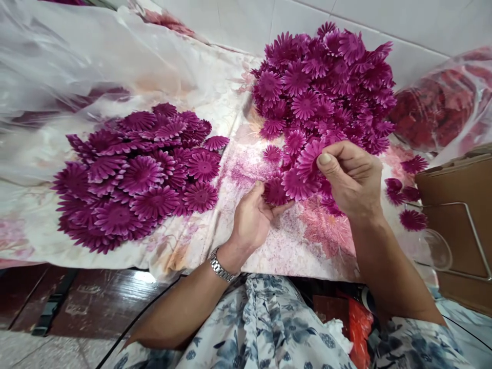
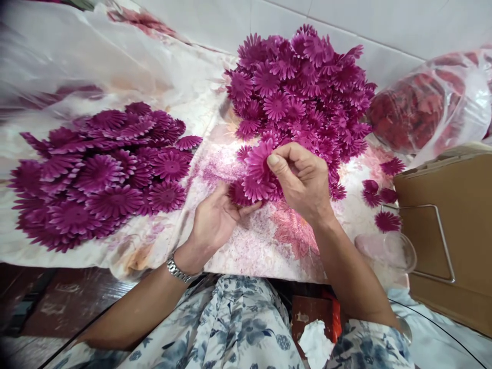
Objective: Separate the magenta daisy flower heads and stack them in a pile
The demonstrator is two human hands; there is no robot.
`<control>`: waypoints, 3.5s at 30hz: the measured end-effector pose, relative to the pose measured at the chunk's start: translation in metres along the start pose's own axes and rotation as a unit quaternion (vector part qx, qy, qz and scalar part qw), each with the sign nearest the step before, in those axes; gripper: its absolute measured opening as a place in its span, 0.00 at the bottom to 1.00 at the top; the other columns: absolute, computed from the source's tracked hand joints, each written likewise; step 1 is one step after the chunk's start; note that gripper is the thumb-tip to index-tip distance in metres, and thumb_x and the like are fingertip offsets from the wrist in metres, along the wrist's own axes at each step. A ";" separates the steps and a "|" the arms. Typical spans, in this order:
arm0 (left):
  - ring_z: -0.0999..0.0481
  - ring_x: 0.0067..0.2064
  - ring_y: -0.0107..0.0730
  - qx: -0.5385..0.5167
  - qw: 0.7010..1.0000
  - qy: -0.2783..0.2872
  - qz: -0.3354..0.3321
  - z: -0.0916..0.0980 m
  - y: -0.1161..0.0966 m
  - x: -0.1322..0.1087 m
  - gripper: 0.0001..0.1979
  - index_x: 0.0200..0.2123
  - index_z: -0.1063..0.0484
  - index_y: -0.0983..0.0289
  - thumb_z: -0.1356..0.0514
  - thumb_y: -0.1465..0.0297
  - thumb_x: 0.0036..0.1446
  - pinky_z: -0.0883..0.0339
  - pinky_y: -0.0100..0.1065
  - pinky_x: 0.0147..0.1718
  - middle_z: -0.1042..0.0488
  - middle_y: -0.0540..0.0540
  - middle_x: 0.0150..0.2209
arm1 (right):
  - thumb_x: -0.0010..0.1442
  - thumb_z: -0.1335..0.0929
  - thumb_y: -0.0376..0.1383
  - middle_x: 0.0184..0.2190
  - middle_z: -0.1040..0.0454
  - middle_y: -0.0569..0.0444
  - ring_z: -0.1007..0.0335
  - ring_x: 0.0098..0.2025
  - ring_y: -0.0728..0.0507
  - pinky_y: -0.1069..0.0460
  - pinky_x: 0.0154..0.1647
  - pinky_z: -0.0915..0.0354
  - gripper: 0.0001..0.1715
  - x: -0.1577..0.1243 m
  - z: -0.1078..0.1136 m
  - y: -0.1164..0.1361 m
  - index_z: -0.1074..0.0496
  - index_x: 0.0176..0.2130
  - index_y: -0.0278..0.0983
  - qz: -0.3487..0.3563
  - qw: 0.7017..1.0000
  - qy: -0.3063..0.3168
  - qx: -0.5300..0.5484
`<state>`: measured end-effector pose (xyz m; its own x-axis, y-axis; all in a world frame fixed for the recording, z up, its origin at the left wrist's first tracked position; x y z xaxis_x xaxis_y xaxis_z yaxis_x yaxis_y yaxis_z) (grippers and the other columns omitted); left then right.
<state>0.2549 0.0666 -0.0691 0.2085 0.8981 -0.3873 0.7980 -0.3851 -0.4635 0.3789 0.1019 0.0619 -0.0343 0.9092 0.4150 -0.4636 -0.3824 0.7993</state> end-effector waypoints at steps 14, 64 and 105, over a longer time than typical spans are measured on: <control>0.26 0.30 0.26 0.068 0.997 -0.016 -0.041 0.006 -0.005 0.001 0.06 0.27 0.26 0.67 0.34 0.73 0.43 0.33 0.31 0.35 0.25 0.51 0.26 | 0.58 0.33 0.37 0.35 0.27 0.46 0.33 0.40 0.43 0.44 0.43 0.38 0.10 0.037 0.033 -0.010 0.29 0.39 0.34 0.088 0.923 -0.078 -0.368; 0.24 0.31 0.27 0.085 0.995 -0.046 -0.030 0.010 -0.005 0.002 0.06 0.24 0.28 0.65 0.41 0.78 0.50 0.25 0.37 0.39 0.23 0.49 0.26 | 0.60 0.37 0.41 0.33 0.23 0.49 0.31 0.38 0.41 0.45 0.43 0.37 0.14 -0.070 0.151 0.008 0.25 0.34 0.37 0.005 0.829 -0.095 -0.551; 0.34 0.23 0.17 0.010 0.998 -0.065 -0.017 0.018 0.005 0.003 0.08 0.21 0.34 0.67 0.39 0.79 0.48 0.39 0.21 0.24 0.33 0.47 0.21 | 0.62 0.39 0.29 0.57 0.34 0.40 0.38 0.57 0.38 0.43 0.53 0.37 0.23 -0.094 -0.079 0.014 0.38 0.57 0.28 0.267 0.863 0.175 -0.392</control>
<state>0.2494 0.0636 -0.0870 0.1058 0.8759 -0.4708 0.7914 -0.3608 -0.4934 0.3062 0.0243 -0.0002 -0.6300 0.6844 0.3670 -0.7505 -0.6581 -0.0610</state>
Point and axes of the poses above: each hand's wrist, its own x-axis towards the middle knuckle, its own z-axis out of the back of the hand, y = z × x, the point moved 10 cm from there along x, towards the middle knuckle
